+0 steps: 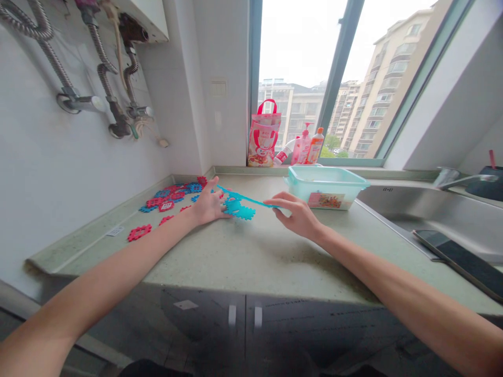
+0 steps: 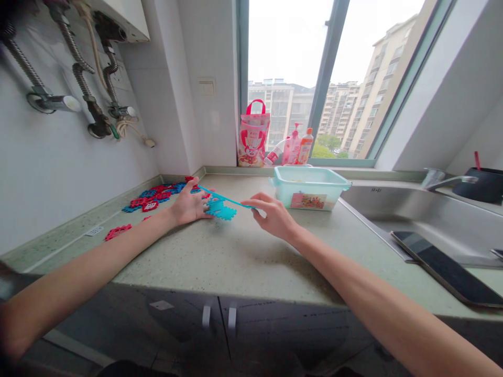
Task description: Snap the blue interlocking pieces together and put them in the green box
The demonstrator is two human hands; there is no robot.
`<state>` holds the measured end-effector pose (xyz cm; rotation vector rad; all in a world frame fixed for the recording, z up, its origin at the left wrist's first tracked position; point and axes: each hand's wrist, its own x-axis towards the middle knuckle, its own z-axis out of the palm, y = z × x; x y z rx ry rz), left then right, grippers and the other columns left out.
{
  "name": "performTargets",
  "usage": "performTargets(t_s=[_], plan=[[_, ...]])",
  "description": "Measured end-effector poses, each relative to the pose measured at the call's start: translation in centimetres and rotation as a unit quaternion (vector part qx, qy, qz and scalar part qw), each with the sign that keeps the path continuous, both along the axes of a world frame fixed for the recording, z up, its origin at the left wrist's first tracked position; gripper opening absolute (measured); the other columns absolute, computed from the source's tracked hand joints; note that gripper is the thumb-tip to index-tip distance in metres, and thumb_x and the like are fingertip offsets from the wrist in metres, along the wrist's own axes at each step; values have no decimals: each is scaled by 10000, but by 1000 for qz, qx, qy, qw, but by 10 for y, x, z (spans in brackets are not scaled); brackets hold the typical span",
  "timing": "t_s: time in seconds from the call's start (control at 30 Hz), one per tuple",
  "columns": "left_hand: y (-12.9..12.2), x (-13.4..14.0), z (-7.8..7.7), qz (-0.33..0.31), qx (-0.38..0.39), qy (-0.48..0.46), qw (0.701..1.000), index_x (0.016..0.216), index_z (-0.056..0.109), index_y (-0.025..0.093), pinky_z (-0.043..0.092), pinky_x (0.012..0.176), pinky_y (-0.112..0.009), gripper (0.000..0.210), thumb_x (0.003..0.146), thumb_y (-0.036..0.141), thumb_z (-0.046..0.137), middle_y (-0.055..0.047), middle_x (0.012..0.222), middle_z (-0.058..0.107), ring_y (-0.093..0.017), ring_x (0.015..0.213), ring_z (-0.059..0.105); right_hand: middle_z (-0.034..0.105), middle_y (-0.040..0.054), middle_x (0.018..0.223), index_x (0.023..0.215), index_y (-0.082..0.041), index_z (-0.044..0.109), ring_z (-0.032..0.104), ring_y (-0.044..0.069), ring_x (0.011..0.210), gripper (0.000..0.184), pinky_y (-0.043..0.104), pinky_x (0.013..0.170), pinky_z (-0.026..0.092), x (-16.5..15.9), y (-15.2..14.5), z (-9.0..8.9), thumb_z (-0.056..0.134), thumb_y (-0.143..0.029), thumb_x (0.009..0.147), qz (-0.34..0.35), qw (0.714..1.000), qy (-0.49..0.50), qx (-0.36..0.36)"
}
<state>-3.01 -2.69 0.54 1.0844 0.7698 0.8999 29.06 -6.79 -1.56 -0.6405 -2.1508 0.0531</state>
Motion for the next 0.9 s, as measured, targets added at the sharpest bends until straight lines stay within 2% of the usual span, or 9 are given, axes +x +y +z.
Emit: performTargets(t_s=[0.1, 0.2, 0.27, 0.37, 0.43, 0.53, 0.7, 0.8, 0.9], plan=[[2, 3, -2, 47, 10, 36, 998, 1112, 593, 224, 638, 787, -470, 597, 839, 750, 668, -102, 1036, 756, -301, 920, 754, 701, 85, 1252, 1260, -326, 779, 713, 227, 1059, 442, 404, 987, 579, -2, 3, -9, 567, -108, 940, 27, 997, -79, -6], [5, 8, -7, 65, 39, 60, 995, 1024, 621, 206, 636, 811, -399, 367, 823, 441, 820, -73, 1004, 758, -229, 868, 743, 690, 81, 1333, 1239, -336, 789, 699, 246, 1150, 473, 443, 1035, 568, -4, 6, -15, 597, -59, 907, 43, 991, -127, -6], [7, 10, -11, 73, 54, 61, 994, 996, 629, 199, 633, 831, -376, 328, 768, 264, 855, -59, 990, 760, -201, 858, 740, 694, 78, 1349, 1219, -340, 796, 680, 258, 1206, 450, 467, 1064, 554, -5, 6, -15, 610, -62, 918, 39, 989, -145, -3], [10, 11, -16, 75, 58, 63, 993, 960, 644, 176, 624, 808, -353, 323, 708, 176, 847, -72, 951, 762, -199, 835, 741, 712, 74, 1339, 1200, -330, 800, 681, 256, 1207, 367, 461, 1069, 547, -6, 5, -14, 617, -119, 961, 41, 987, -157, -16], [11, 12, -19, 79, 73, 80, 991, 964, 647, 167, 608, 753, -326, 329, 690, 163, 829, -73, 926, 756, -186, 784, 729, 750, 76, 1277, 1229, -306, 788, 701, 254, 1162, 301, 443, 1055, 548, -8, 5, -13, 646, -198, 987, 55, 986, -152, -43], [8, 16, -21, 91, 122, 105, 983, 1112, 642, 180, 596, 709, -307, 456, 700, 207, 838, -82, 1024, 759, -181, 787, 728, 794, 68, 1195, 1258, -276, 767, 734, 248, 1078, 291, 414, 1016, 555, -11, 5, -14, 720, -338, 977, 64, 985, -110, -113], [-1, 24, -20, 76, 179, 129, 972, 1430, 546, 252, 598, 720, -294, 759, 764, 372, 890, -156, 1382, 682, -257, 1056, 746, 788, 24, 989, 1358, -277, 699, 724, 198, 866, 491, 340, 837, 580, -21, 7, -19, 795, -423, 900, 31, 972, -32, -231], [-4, 29, -20, 34, 213, 150, 965, 1551, 472, 274, 614, 799, -337, 897, 778, 404, 908, -178, 1475, 633, -299, 1166, 724, 752, 36, 974, 1434, -232, 631, 698, 186, 819, 622, 326, 779, 575, -26, 9, -23, 810, -418, 869, 6, 968, -10, -251], [-5, 33, -22, 6, 290, 179, 940, 1464, 600, 216, 596, 982, -427, 819, 739, 390, 940, -174, 1435, 669, -330, 1245, 691, 751, 90, 1120, 1345, -202, 666, 701, 218, 922, 584, 358, 854, 571, -29, 9, -25, 838, -431, 836, -38, 972, -12, -231]])
